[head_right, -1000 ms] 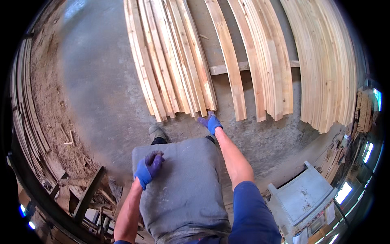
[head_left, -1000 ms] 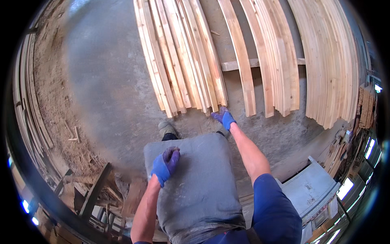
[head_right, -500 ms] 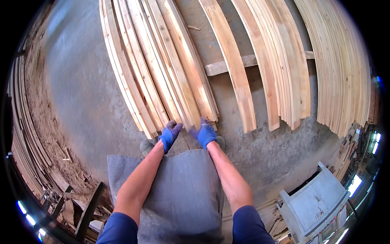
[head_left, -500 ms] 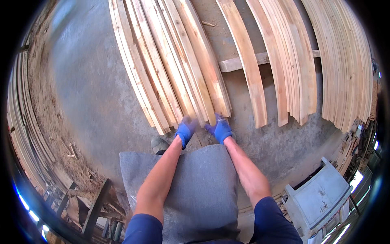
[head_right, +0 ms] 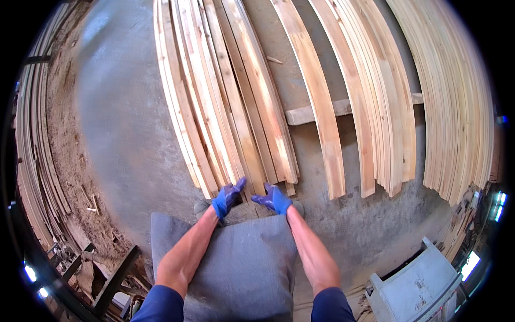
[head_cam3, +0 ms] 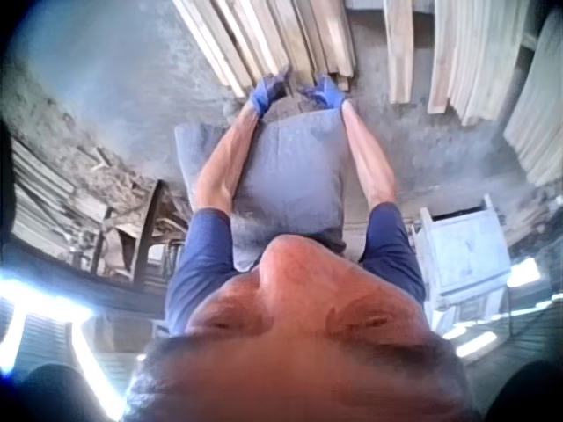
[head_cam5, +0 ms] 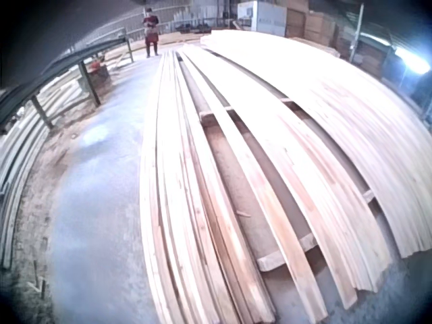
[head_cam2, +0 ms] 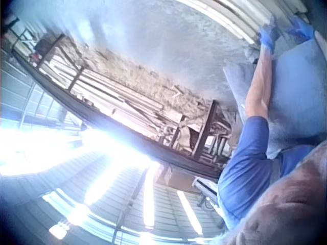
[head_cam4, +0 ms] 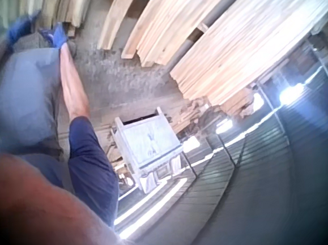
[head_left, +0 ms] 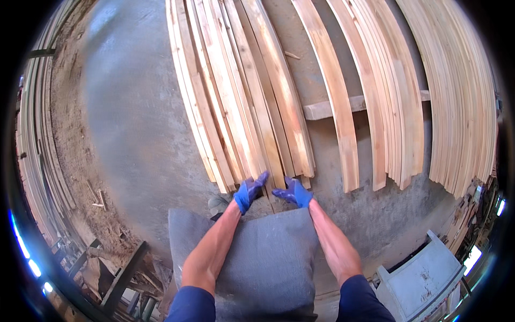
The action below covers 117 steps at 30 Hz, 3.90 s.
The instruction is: The person puts on blue gloves and picks up long wooden planks from a pile. They place the planks onto a metal rack structure, arranging them one by one. The person also uses a small metal scoop to clear sawdust from the rack before placing more planks.
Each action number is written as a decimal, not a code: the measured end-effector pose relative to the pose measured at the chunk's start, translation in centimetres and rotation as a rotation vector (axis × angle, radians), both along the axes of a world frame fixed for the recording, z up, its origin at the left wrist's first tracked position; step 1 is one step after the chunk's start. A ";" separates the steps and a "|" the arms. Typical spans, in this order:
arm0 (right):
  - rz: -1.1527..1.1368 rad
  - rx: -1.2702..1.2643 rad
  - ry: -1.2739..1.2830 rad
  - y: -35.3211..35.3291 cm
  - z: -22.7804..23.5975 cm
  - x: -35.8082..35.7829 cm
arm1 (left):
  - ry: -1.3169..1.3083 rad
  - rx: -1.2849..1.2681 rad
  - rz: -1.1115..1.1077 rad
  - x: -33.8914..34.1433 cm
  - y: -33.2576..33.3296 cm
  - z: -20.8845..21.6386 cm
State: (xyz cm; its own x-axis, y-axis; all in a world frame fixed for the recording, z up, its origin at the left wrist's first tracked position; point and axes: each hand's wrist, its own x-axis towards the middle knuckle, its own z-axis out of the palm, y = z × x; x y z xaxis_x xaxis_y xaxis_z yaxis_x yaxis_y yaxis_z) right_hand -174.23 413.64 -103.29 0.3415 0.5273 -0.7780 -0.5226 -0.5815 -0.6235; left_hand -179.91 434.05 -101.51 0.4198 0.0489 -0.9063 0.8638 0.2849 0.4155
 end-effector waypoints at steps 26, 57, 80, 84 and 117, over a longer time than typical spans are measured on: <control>0.160 -0.222 -0.930 9.2 62.7 0.3 | -0.588 -0.166 0.497 -2.3 0.6 45.5; -0.155 0.814 0.022 40.8 80.2 -2.8 | -0.535 -0.272 0.464 -24.6 37.7 75.0; -0.400 1.130 0.750 85.2 70.3 -0.7 | 0.035 1.116 -0.366 -20.3 60.4 86.0; -0.387 1.125 0.735 88.4 70.2 -1.8 | 0.070 1.094 -0.399 -20.9 64.2 86.4; -0.230 0.869 0.509 100.6 64.8 14.5 | 0.293 0.641 -0.205 -31.7 64.4 78.5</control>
State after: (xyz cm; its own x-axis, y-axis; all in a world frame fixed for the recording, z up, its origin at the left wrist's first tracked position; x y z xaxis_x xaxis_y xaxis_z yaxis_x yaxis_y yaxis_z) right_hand -159.69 514.22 -38.47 0.2419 0.9401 -0.2403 -0.8839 0.1114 -0.4542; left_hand -211.64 498.45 -23.05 0.2223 0.5537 -0.8025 0.9749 -0.1157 0.1902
